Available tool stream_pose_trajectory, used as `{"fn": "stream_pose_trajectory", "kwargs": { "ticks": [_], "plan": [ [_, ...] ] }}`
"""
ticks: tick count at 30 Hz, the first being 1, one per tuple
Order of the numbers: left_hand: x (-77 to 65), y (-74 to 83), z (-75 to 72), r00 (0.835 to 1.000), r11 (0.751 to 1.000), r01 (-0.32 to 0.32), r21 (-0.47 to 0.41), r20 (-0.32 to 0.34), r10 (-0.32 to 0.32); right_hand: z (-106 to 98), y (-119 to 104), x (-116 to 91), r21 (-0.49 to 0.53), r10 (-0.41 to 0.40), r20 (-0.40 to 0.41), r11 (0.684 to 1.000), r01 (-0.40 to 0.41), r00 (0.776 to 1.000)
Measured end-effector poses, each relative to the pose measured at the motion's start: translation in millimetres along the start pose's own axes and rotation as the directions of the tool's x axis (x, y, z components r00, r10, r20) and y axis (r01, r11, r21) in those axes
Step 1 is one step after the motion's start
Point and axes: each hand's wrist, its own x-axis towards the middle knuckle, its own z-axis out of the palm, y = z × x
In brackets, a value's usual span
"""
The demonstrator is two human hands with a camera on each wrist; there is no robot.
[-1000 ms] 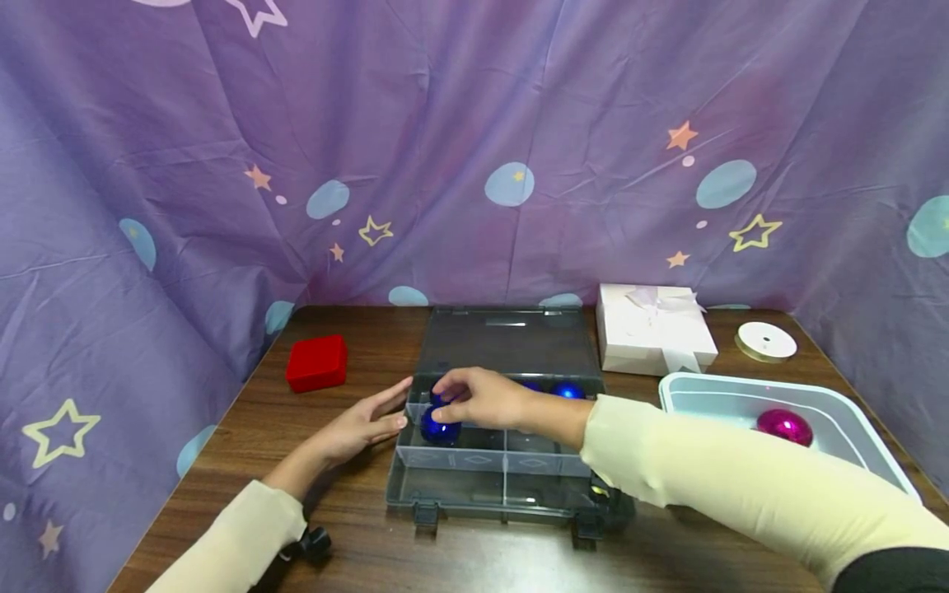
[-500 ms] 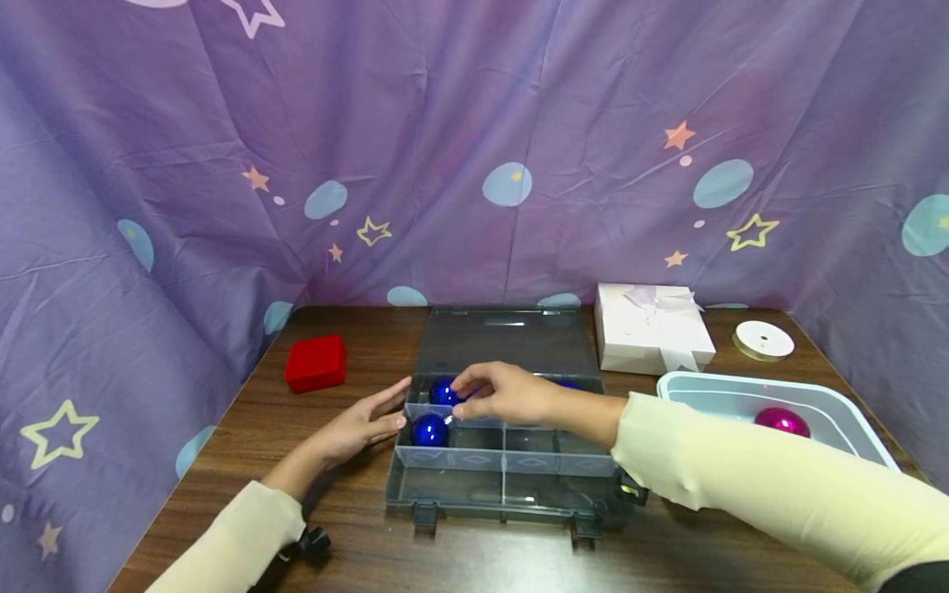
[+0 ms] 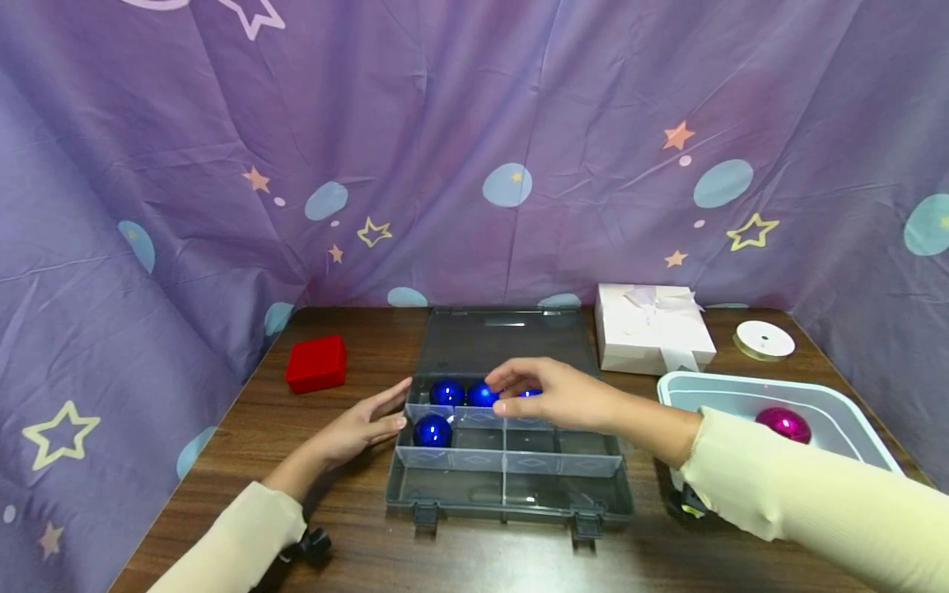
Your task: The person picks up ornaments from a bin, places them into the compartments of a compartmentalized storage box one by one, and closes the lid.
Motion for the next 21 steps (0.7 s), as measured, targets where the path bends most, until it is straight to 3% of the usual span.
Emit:
{"fn": "stream_pose_trajectory", "kwargs": {
  "ticks": [6, 13, 21],
  "plan": [
    [-0.1, -0.2, 0.1, 1.0, 1.0, 0.007, 0.017, 0.001, -0.007, -13, 9, -21, -0.003, -0.021, -0.034, 1.0, 0.021, 0.999],
    [-0.6, -1.3, 0.3, 1.0, 1.0, -0.004, 0.003, -0.002, 0.004, -27, 16, -42, 0.012, 0.036, -0.082, 0.999, -0.035, 0.996],
    [-0.3, -0.3, 0.4, 1.0, 1.0, -0.002, 0.015, 0.0, 0.002, -38, 24, -64, 0.015, 0.011, -0.145, 1.0, -0.009, 0.989]
  ]
}}
